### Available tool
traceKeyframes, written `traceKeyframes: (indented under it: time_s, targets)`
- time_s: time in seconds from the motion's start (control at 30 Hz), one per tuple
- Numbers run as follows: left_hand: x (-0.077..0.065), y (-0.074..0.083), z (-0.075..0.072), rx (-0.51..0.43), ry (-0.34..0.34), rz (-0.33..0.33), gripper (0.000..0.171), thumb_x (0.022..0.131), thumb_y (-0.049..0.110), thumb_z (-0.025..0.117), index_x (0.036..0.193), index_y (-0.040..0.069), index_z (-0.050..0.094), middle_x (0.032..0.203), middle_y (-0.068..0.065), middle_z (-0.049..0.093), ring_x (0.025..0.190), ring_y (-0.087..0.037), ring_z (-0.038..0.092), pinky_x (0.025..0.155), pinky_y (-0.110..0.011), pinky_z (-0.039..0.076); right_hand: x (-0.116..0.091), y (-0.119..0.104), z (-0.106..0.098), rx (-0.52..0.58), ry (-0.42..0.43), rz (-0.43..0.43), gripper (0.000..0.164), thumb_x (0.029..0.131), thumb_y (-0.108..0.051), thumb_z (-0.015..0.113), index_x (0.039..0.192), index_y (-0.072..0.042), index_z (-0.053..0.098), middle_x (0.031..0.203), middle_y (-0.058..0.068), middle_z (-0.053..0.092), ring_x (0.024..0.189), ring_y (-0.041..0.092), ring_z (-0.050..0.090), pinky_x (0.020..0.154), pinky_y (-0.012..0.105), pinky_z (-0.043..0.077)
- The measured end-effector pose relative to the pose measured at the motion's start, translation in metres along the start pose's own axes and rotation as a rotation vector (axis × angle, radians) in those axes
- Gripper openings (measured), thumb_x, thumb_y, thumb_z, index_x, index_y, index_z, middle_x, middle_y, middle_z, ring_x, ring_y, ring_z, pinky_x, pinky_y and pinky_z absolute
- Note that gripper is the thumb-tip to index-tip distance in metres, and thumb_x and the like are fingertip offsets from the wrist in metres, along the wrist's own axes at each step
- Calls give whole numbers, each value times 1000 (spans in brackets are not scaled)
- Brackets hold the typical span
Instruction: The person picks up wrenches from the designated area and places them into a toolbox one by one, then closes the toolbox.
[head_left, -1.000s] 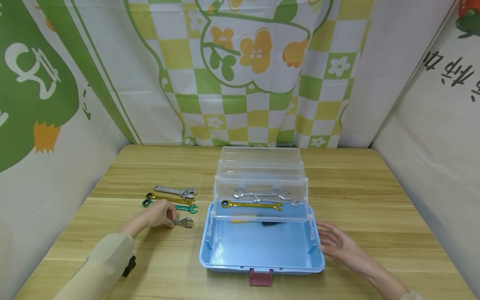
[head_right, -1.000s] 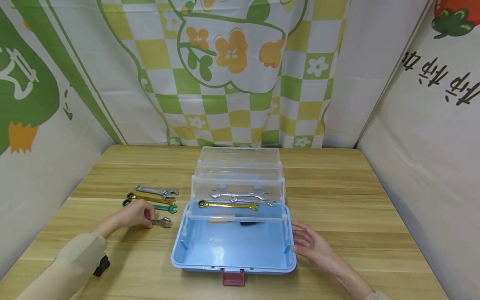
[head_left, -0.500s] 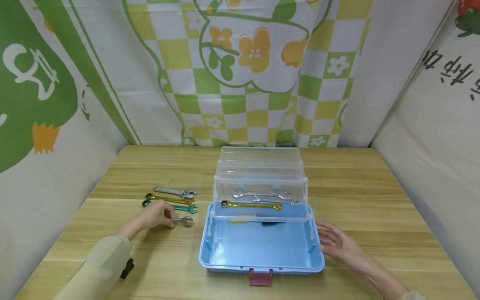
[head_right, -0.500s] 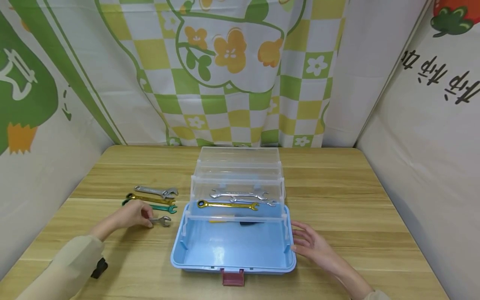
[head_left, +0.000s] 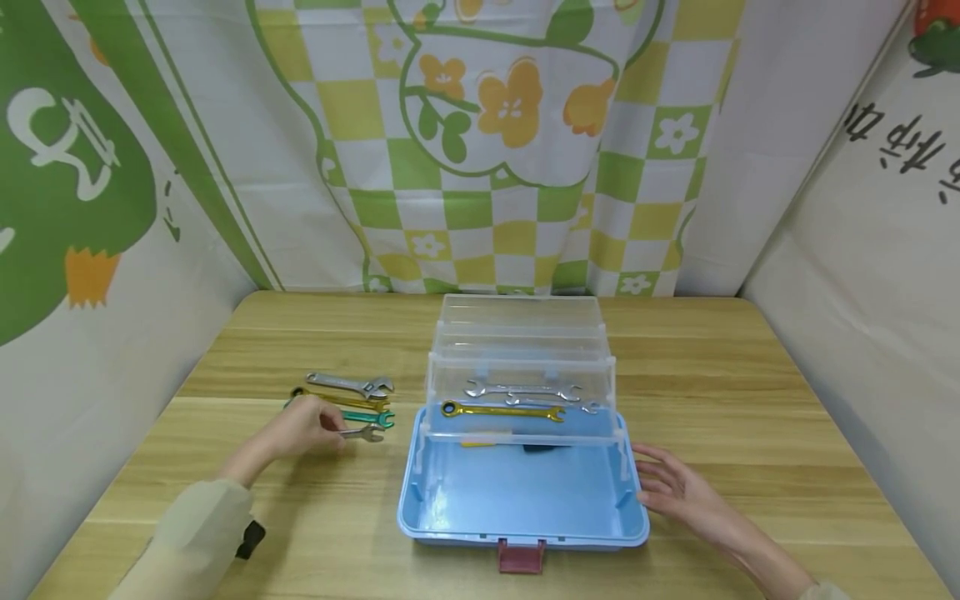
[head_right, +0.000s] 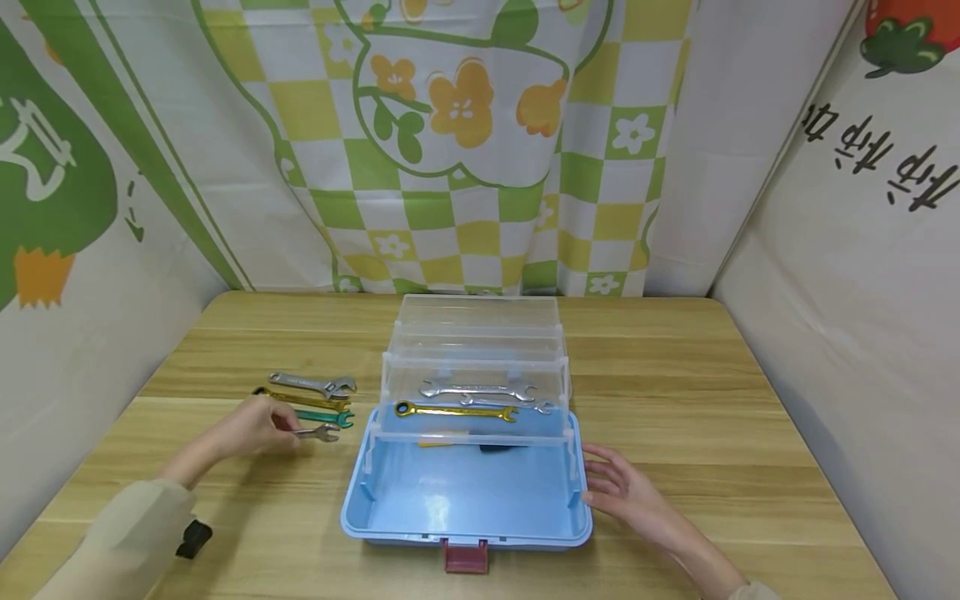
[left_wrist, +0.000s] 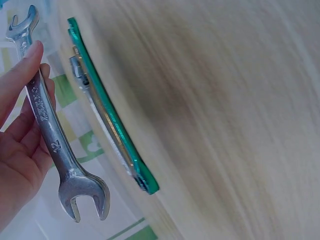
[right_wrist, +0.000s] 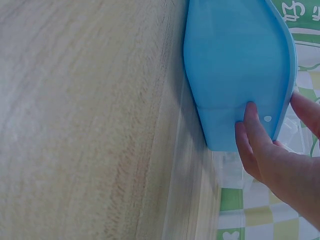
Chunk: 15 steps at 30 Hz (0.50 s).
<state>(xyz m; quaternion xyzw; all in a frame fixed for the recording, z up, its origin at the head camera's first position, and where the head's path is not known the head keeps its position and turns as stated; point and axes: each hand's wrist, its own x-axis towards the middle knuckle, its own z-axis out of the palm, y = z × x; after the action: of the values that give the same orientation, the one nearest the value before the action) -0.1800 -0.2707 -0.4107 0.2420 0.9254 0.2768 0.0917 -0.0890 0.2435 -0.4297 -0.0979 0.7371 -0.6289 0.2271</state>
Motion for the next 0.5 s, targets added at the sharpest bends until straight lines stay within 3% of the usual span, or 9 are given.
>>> traceKeyframes:
  time_s: [0.5]
  targets:
    - [-4, 16, -10, -39, 65, 10, 5, 73, 4, 68, 77, 1, 67, 71, 0, 63, 63, -6, 54, 56, -21, 46, 0, -2, 0, 15, -6, 18, 66, 89, -11, 52, 138, 3, 10, 135, 35, 20, 120, 45, 30, 91, 37, 41]
